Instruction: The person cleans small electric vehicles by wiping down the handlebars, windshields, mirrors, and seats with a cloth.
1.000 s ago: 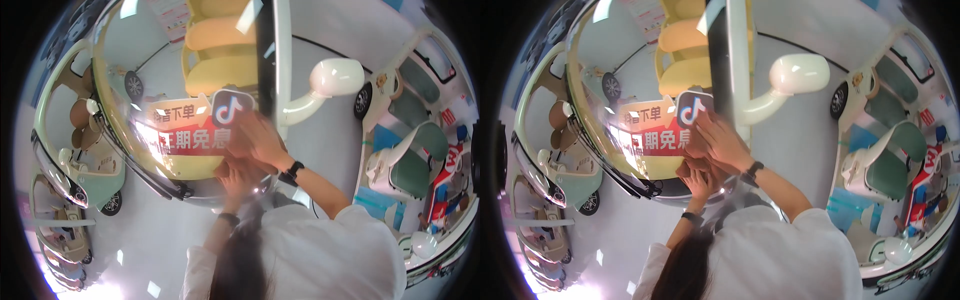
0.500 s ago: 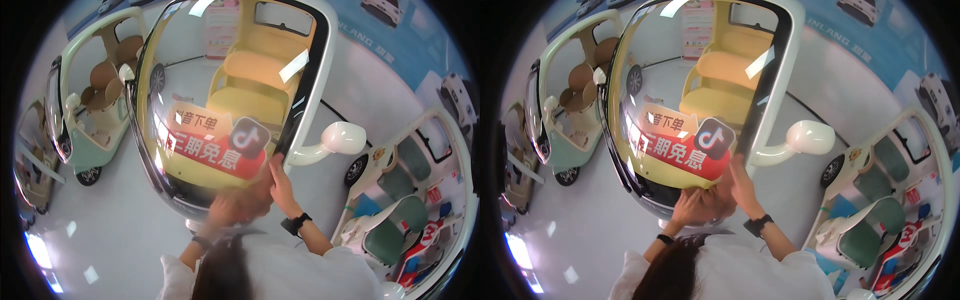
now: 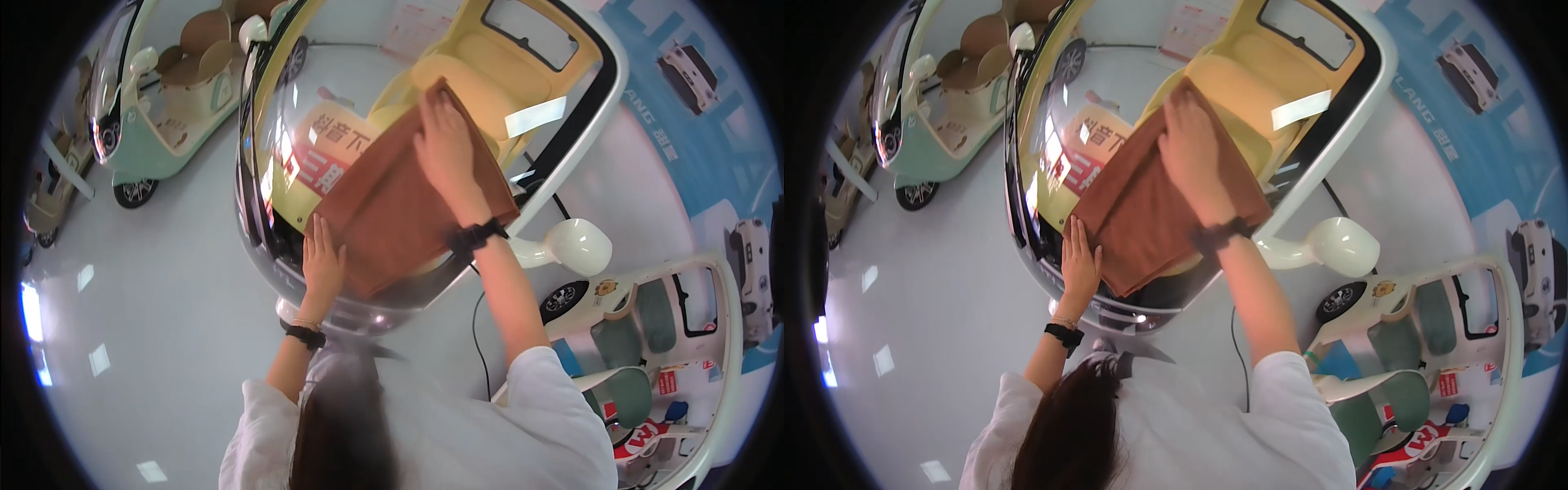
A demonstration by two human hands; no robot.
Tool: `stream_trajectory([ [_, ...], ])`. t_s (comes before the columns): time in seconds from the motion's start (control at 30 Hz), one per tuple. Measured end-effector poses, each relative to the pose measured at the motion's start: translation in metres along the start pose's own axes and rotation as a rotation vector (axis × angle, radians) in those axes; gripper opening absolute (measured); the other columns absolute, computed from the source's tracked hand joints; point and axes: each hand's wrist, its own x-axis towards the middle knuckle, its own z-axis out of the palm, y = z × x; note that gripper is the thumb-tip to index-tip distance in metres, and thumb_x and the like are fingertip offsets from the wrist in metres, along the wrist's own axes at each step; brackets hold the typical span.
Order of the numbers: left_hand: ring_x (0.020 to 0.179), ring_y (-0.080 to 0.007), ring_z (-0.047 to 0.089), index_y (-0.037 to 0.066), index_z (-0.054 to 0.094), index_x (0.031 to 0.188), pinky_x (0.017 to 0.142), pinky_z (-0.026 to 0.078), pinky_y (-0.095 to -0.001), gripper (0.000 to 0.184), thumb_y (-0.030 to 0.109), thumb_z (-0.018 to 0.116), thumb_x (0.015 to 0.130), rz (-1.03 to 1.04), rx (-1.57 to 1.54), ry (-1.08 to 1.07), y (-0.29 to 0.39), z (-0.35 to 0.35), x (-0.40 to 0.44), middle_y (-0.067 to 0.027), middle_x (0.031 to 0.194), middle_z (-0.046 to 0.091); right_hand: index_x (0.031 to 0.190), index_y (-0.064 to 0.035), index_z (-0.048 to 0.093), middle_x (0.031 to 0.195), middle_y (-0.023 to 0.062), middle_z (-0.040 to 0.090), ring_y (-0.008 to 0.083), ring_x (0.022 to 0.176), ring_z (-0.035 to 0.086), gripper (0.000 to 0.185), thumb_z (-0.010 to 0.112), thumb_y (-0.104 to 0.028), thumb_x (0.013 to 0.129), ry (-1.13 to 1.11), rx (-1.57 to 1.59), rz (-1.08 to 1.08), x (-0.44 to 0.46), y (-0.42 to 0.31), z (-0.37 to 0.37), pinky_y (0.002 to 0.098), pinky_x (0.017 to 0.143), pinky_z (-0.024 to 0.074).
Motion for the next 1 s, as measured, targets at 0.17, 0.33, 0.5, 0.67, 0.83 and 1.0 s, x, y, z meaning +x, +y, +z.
stream_trajectory([
  [0.17, 0.144, -0.0444, 0.033, -0.007, 0.024, 0.154, 0.115, 0.035, -0.0454, 0.071, 0.011, 0.058, 0.095, -0.093, -0.099, -0.093, -0.03, 0.004, -0.062, -0.0261, 0.16, 0.026, 0.15, 0.0, 0.038, 0.151, 0.0211, 0.045, 0.0308, 0.144, 0.039, 0.072, 0.065, -0.017, 0.085, -0.022, -0.061, -0.066, -0.024, -0.068, 0.064, 0.0433, 0.118, 0.0303],
  [0.33, 0.126, -0.0411, 0.055, -0.007, 0.04, 0.145, 0.1, 0.05, -0.0458, 0.057, 0.005, 0.05, 0.091, -0.236, -0.03, -0.259, -0.065, 0.01, -0.123, -0.0234, 0.152, 0.042, 0.151, 0.0016, 0.035, 0.154, 0.0191, 0.042, 0.0289, 0.145, 0.039, 0.073, 0.063, -0.017, 0.086, -0.161, 0.047, -0.101, -0.074, -0.111, 0.082, 0.0423, 0.118, 0.0299],
  [0.5, 0.107, -0.04, 0.065, -0.004, 0.063, 0.118, 0.089, 0.053, -0.0488, 0.033, 0.005, 0.052, 0.089, -0.287, -0.055, -0.535, -0.099, 0.011, -0.169, -0.0215, 0.121, 0.065, 0.149, 0.0009, 0.039, 0.155, 0.0173, 0.042, 0.0294, 0.143, 0.04, 0.071, 0.064, -0.017, 0.084, -0.323, 0.25, -0.223, -0.155, -0.13, 0.101, 0.0432, 0.117, 0.0323],
  [0.67, 0.099, -0.0434, 0.064, 0.001, 0.07, 0.103, 0.086, 0.051, -0.0501, 0.026, -0.002, 0.054, 0.082, -0.308, -0.065, -0.533, -0.113, 0.037, -0.22, -0.0231, 0.1, 0.069, 0.139, -0.0016, 0.053, 0.145, 0.0143, 0.054, 0.0277, 0.135, 0.051, 0.054, 0.059, -0.013, 0.086, -0.322, 0.372, -0.326, -0.22, -0.128, 0.11, 0.0405, 0.111, 0.04],
  [0.83, 0.098, -0.0456, 0.063, 0.0, 0.067, 0.098, 0.084, 0.05, -0.0517, 0.017, 0.009, 0.054, 0.092, -0.364, -0.187, -0.473, -0.088, 0.004, -0.246, -0.0242, 0.098, 0.069, 0.127, -0.0023, 0.062, 0.137, 0.0133, 0.061, 0.0253, 0.13, 0.057, 0.039, 0.056, -0.013, 0.089, -0.257, 0.422, -0.356, -0.251, -0.129, 0.108, 0.0363, 0.108, 0.0448],
  [1.0, 0.094, -0.0461, 0.064, 0.002, 0.068, 0.1, 0.08, 0.051, -0.0506, 0.021, 0.017, 0.055, 0.095, -0.477, -0.175, -0.533, -0.074, -0.043, -0.244, -0.0242, 0.1, 0.069, 0.132, -0.0055, 0.062, 0.138, 0.0099, 0.062, 0.0246, 0.132, 0.056, 0.047, 0.06, -0.01, 0.085, -0.291, 0.408, -0.37, -0.266, -0.134, 0.113, 0.0381, 0.109, 0.0425],
])
